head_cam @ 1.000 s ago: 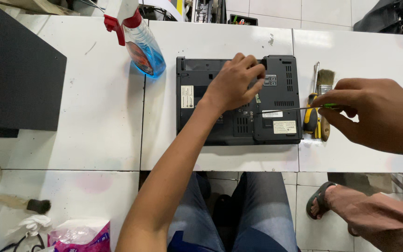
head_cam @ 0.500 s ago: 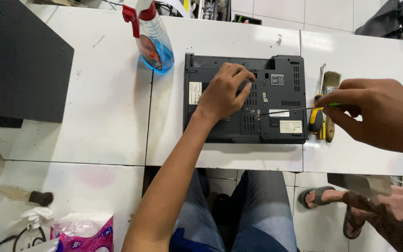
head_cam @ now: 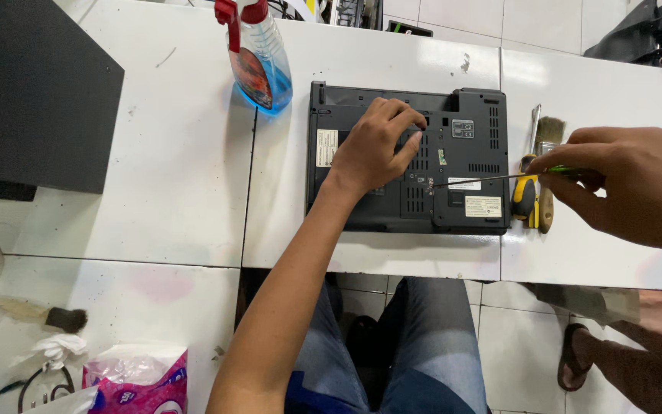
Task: The person uses a screwdriver to remove screws from the back panel of a laptop placed on a white desk. The person systematically unscrews multiple fasteners around the device's base while holding the laptop steady with the other hand.
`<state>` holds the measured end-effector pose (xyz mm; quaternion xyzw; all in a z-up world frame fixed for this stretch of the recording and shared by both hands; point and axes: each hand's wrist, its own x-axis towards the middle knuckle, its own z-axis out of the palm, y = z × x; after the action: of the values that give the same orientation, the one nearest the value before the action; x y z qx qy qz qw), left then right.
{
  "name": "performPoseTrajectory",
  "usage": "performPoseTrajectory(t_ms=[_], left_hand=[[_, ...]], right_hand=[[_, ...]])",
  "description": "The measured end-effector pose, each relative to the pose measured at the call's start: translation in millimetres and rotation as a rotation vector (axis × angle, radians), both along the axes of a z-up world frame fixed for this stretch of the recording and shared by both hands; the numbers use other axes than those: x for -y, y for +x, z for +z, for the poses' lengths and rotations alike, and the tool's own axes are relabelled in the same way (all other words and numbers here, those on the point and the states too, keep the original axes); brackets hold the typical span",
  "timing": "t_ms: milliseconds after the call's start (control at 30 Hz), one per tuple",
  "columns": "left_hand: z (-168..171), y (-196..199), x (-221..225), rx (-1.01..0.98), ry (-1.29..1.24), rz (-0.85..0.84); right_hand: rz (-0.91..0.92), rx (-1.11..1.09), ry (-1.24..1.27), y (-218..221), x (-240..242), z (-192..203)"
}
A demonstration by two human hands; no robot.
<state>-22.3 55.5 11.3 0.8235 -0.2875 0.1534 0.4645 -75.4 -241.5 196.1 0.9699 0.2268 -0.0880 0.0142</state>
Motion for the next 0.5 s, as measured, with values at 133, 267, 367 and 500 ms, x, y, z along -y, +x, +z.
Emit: performPoseTrajectory(t_ms=[133,267,367,500], left_hand=[[-1.9,0.9,0.6,0.014,-0.001,0.000],[0.1,0.1,0.3,0.000,0.006,0.001],[0.2,0.0,0.1,0.003,0.001,0.003],[2.3,-0.5,-0.2,0.002,-0.005,0.002]], right_hand=[[-0.017,-0.012,-0.042,1.3,0.5,1.4],[-0.008,-0.020,-0.052,1.9,-0.9,1.7],[0.003,-0.019,-0.051,2.3,-1.1,1.3],[-0.023,-0.035,-0.094,2.6,-7.6,5.2]])
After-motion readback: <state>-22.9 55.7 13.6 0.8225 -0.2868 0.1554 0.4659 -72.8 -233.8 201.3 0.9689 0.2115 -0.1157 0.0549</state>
